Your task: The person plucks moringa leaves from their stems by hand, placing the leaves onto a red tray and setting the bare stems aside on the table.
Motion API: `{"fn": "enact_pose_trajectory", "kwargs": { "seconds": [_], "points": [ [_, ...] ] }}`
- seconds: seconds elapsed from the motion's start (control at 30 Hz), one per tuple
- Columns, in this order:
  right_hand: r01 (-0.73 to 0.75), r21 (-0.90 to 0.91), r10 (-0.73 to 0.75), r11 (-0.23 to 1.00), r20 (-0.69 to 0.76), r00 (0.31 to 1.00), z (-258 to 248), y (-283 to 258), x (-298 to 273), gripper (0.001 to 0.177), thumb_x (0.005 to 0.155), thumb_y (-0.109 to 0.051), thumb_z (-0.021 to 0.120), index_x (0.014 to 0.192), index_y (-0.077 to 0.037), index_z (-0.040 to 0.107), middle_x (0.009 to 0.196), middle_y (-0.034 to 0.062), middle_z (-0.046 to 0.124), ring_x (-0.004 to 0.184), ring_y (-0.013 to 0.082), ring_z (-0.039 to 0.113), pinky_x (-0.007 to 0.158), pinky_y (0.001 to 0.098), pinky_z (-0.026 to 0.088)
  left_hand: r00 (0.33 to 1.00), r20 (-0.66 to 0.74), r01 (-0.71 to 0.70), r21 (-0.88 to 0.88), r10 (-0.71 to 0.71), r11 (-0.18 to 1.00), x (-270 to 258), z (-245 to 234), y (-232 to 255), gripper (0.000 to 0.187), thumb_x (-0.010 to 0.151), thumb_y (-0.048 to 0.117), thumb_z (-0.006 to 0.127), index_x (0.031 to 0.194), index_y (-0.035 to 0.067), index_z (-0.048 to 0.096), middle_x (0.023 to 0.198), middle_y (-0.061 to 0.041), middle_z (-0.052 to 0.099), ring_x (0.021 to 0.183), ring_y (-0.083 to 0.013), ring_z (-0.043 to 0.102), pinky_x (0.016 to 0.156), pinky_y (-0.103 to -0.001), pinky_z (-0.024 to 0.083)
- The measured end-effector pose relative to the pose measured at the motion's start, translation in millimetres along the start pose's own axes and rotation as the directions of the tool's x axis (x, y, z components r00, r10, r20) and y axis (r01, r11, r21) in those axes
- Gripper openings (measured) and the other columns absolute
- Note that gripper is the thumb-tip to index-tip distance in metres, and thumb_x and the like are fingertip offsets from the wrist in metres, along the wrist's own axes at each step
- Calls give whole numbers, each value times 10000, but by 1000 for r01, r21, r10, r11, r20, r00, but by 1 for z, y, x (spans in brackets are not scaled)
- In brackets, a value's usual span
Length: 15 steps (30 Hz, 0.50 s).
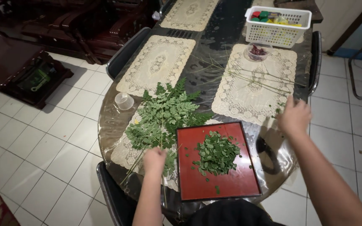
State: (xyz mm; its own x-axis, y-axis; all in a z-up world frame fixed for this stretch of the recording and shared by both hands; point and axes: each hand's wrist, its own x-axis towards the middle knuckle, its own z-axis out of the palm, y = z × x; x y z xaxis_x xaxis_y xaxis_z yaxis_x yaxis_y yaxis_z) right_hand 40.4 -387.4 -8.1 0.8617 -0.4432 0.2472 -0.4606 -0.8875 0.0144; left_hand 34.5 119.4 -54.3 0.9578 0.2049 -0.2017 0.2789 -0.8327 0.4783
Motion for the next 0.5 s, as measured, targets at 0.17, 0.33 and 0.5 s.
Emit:
{"fn": "enact_pose_trajectory", "kwargs": {
  "seconds": [0.17, 0.33, 0.5],
  "points": [
    [164, 280, -207, 946, 135, 969, -3, -77, -32, 584, 750, -296, 798, 1265, -63, 651, 1285, 237, 610, 1153, 366, 584, 982, 461, 495, 954, -104, -261, 166, 280, 951, -7, 33, -16, 122, 702, 217, 808, 800, 145, 799, 962, -137, 726, 870, -338, 697, 767, -453, 572],
    [737, 503, -694, 452, -321, 644, -45, -151, -98, 205, 762, -133, 727, 965, -101, 717, 1165, 126, 701, 1087, 344, 646, 948, 463, 514, 943, 2, -316, 302, 331, 899, -16, 13, 18, 95, 823, 227, 748, 854, 149, 793, 936, -119, 733, 875, -302, 705, 793, -434, 571],
    [920, 178, -737, 349, -554, 386, -98, -181, -138, 325, 756, -176, 682, 1070, -107, 729, 1158, 110, 714, 1159, 295, 597, 1056, 583, 335, 838, 83, -530, -113, 540, 840, -54, -34, 92, 127, 801, 185, 750, 904, 125, 795, 914, -134, 742, 842, -306, 709, 792, -423, 566]
  ]
}}
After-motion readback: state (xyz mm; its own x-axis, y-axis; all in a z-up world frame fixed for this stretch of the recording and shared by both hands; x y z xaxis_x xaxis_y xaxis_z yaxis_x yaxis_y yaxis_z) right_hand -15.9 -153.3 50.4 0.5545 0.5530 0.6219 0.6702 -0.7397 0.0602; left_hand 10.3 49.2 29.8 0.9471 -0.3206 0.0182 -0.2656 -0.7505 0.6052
